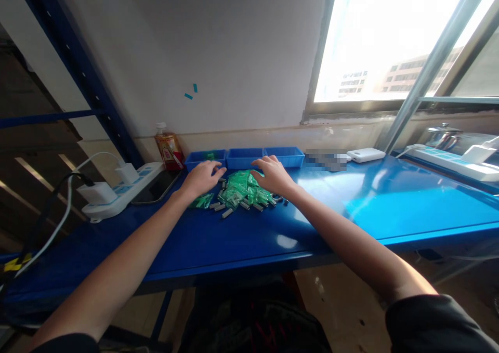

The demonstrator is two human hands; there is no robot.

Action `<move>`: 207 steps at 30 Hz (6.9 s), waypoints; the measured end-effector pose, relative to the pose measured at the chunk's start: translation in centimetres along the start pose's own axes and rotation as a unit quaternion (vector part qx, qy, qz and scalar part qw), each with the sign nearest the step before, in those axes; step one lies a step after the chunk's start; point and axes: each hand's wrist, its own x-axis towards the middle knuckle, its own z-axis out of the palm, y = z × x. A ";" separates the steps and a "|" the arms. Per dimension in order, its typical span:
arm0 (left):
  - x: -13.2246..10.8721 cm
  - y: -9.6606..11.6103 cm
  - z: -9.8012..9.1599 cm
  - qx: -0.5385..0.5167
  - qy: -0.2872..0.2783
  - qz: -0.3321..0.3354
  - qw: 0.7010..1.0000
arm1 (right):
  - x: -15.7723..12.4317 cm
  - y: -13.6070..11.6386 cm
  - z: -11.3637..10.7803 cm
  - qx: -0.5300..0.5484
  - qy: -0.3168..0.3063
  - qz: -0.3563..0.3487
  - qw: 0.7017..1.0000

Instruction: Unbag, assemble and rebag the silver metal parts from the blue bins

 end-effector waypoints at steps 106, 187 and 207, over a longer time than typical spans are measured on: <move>-2.5 5.5 -1.0 -0.549 0.021 -0.068 0.833 | -0.2 -3.3 0.2 0.475 0.005 0.178 0.862; -2.1 5.5 -1.0 -0.474 -0.135 -0.088 0.866 | -0.7 -2.4 0.8 0.184 0.124 -0.019 0.975; 1.8 -2.2 0.2 0.058 -0.096 -0.078 0.991 | -1.0 -3.0 -0.8 0.150 0.155 -0.033 0.976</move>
